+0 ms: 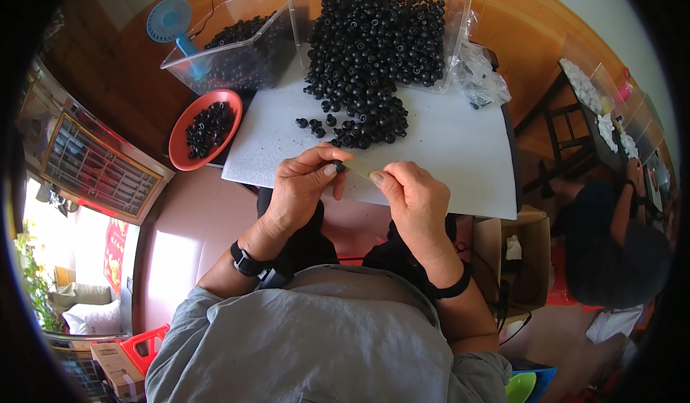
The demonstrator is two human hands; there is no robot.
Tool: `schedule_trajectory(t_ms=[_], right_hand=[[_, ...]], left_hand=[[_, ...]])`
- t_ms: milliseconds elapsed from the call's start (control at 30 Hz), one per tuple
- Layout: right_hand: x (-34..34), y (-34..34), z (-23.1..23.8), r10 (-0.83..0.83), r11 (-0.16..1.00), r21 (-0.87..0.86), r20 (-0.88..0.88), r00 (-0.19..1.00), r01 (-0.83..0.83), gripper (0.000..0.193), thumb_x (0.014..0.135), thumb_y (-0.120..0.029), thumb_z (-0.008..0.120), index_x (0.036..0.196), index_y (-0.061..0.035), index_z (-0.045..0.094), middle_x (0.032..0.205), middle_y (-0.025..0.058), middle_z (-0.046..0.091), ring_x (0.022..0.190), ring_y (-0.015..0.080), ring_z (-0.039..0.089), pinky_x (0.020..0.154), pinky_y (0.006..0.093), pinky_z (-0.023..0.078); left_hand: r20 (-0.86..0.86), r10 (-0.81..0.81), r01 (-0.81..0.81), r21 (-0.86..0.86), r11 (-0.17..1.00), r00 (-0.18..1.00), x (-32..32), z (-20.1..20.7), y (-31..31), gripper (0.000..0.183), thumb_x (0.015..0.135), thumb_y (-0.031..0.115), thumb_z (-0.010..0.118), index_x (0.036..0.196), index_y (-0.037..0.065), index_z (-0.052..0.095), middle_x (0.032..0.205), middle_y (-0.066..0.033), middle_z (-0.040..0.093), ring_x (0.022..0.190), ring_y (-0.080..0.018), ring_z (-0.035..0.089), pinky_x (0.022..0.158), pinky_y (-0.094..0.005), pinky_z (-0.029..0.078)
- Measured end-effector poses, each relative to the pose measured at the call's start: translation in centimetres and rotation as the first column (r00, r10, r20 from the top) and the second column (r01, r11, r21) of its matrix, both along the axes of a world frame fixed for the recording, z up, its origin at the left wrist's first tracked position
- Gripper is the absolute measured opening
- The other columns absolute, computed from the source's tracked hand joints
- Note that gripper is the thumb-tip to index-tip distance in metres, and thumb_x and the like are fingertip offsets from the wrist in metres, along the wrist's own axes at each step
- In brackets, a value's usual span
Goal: Sorting or processing small black spherical components using a small knife or tool.
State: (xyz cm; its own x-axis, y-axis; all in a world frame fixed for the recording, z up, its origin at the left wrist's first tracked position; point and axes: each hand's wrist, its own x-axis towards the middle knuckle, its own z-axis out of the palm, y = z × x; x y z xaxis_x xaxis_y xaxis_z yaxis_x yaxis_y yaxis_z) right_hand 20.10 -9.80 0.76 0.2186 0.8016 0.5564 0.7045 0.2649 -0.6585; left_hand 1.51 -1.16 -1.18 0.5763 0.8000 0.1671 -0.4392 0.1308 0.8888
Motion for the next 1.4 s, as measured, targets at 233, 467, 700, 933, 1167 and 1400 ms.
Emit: schedule_trajectory(t_ms=[233, 467, 700, 933, 1167, 1400], right_hand=[[-0.03, 0.02, -0.16, 0.000, 1.000, 0.014, -0.004, 1.000, 0.000, 0.015, 0.088, -0.014, 0.077, 0.085, -0.0045, 0.065, 0.072, 0.0082, 0.065, 0.061, 0.0261, 0.063, 0.055, 0.0354, 0.048], [-0.17, 0.08, -0.42, -0.030, 0.999, 0.037, -0.008, 1.000, 0.030, 0.014, 0.088, -0.013, 0.077, 0.086, -0.0046, 0.066, 0.073, 0.0084, 0.065, 0.062, 0.0263, 0.063, 0.056, 0.0357, 0.048], [-0.09, 0.17, -0.61, -0.015, 0.998, 0.064, 0.047, 0.999, 0.012, 0.013, 0.087, -0.011, 0.077, 0.086, -0.0042, 0.066, 0.073, 0.0081, 0.065, 0.063, 0.0269, 0.064, 0.056, 0.0364, 0.049], [-0.45, -0.43, -0.94, 0.015, 1.000, 0.011, -0.194, 0.981, -0.013, 0.012, 0.091, -0.012, 0.076, 0.090, -0.0020, 0.069, 0.072, 0.0066, 0.065, 0.060, 0.0156, 0.058, 0.057, 0.0307, 0.047], [-0.49, -0.37, -0.31, 0.011, 1.000, 0.009, -0.234, 0.972, -0.009, 0.017, 0.095, -0.015, 0.073, 0.090, 0.0005, 0.067, 0.070, 0.0043, 0.062, 0.061, 0.0110, 0.053, 0.057, 0.0265, 0.044], [-0.70, -0.24, -0.77, -0.029, 0.999, 0.033, -0.113, 0.993, 0.033, 0.015, 0.092, -0.012, 0.075, 0.087, -0.0017, 0.065, 0.072, 0.0085, 0.064, 0.059, 0.0202, 0.060, 0.056, 0.0328, 0.047]], left_hand=[[0.010, 0.005, -0.004, -0.032, 0.999, 1.000, 0.09, 0.21, -0.12, 0.020, 0.098, -0.003, 0.058, 0.115, -0.008, 0.068, 0.107, -0.0080, 0.058, 0.085, -0.0180, 0.060, 0.067, -0.0294, 0.051], [-0.005, 0.022, -0.022, -0.016, 1.000, 1.000, 0.26, 0.38, -0.29, 0.020, 0.098, -0.003, 0.058, 0.115, -0.008, 0.068, 0.106, -0.0080, 0.057, 0.084, -0.0180, 0.060, 0.067, -0.0297, 0.051], [-0.006, 0.023, -0.023, -0.030, 0.999, 1.000, 0.21, 0.06, -0.20, 0.021, 0.098, -0.003, 0.057, 0.115, -0.007, 0.069, 0.105, -0.0074, 0.057, 0.083, -0.0179, 0.060, 0.067, -0.0290, 0.050], [-0.021, 0.006, -0.006, 0.021, 1.000, 1.000, 0.43, 0.18, -0.20, 0.022, 0.099, -0.001, 0.058, 0.117, -0.005, 0.069, 0.104, -0.0075, 0.060, 0.081, -0.0166, 0.059, 0.067, -0.0284, 0.050], [0.044, 0.001, -0.001, -0.002, 1.000, 0.999, 0.18, 0.20, -0.28, 0.025, 0.099, 0.001, 0.060, 0.123, -0.005, 0.068, 0.104, -0.0082, 0.061, 0.082, -0.0165, 0.059, 0.069, -0.0290, 0.051], [0.060, 0.018, -0.018, -0.008, 1.000, 0.998, 0.20, 0.14, -0.37, 0.025, 0.099, -0.001, 0.059, 0.122, -0.005, 0.068, 0.112, -0.0088, 0.059, 0.083, -0.0178, 0.060, 0.069, -0.0297, 0.051]])
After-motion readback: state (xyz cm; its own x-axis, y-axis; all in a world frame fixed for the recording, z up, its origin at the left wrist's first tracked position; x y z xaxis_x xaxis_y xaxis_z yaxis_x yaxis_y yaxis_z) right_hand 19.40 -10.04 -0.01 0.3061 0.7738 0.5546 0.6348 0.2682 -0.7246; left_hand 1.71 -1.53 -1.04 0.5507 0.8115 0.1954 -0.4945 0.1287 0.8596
